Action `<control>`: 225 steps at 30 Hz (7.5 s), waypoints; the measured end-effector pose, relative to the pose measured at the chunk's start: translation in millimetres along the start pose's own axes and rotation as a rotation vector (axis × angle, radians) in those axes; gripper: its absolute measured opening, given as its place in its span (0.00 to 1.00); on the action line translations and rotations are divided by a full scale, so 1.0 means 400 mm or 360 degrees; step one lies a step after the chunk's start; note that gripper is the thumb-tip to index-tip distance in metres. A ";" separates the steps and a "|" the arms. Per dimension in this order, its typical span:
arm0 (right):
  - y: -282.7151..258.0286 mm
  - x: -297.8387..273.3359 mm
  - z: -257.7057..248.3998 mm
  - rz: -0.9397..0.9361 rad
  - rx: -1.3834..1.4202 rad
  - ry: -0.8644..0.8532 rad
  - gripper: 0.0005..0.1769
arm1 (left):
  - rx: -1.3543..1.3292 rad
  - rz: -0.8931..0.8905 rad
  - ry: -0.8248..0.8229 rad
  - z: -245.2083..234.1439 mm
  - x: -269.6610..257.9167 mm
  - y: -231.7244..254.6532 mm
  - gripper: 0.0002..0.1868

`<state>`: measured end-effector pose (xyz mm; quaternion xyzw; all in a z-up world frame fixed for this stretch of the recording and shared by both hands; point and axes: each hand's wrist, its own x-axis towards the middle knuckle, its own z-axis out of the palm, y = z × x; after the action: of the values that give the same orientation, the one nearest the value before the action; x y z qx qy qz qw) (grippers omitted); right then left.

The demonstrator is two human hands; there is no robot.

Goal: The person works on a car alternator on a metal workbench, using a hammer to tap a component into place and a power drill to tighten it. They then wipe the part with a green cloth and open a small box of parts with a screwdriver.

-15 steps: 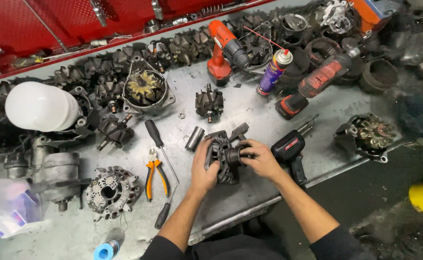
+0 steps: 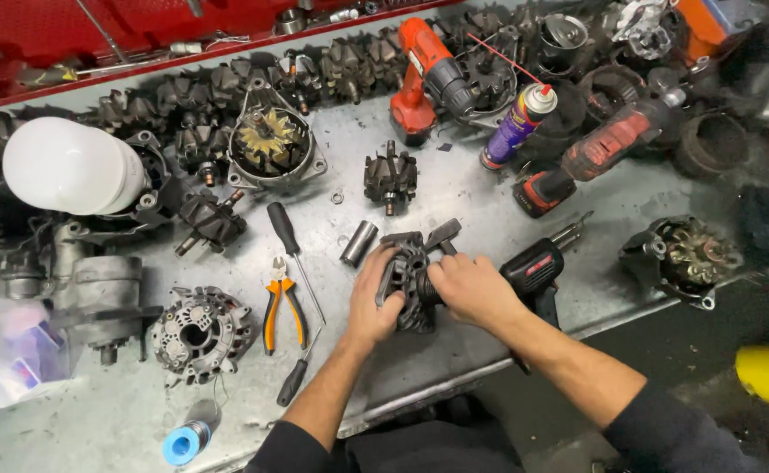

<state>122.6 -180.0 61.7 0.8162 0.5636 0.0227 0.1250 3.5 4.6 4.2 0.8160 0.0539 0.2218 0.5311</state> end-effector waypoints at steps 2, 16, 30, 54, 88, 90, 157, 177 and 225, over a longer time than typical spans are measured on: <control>0.012 0.027 0.056 -0.0088 -0.0217 0.0219 0.41 | -0.0008 0.0006 -0.0014 -0.005 0.008 0.009 0.42; 0.038 0.046 -0.009 0.1586 0.2358 -0.1044 0.43 | -0.0002 0.0052 -0.0130 -0.032 0.020 0.029 0.42; 0.074 -0.312 -0.060 0.1873 0.2805 -0.0108 0.21 | 0.0698 -0.0338 0.0331 -0.218 0.120 -0.117 0.20; -0.141 -0.360 -0.188 0.1392 0.2123 0.0786 0.23 | -0.0673 -0.0865 -0.0181 -0.011 0.016 0.363 0.19; 0.007 -0.080 -0.040 0.0344 0.1541 0.0408 0.08 | 0.0542 -0.0356 0.0279 -0.042 -0.004 0.183 0.35; 0.011 -0.077 -0.042 0.0330 0.1492 0.0392 0.07 | 0.0496 -0.0407 0.0278 -0.026 0.000 0.160 0.34; -0.002 -0.071 -0.008 0.0637 0.1371 0.0424 0.12 | 0.0412 -0.0640 0.0171 -0.025 0.002 0.162 0.32; -0.034 -0.050 0.045 0.0885 0.1456 0.0438 0.16 | 0.0479 -0.0579 0.0249 -0.007 -0.002 0.125 0.30; 0.024 -0.059 0.100 -0.0055 0.0311 0.0929 0.08 | 0.0476 -0.0759 0.0087 -0.025 0.009 0.155 0.32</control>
<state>130.0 -212.1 27.7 0.7737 0.5890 0.1996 -0.1209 -6.6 -12.3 64.0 0.8433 0.2908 0.1022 0.4402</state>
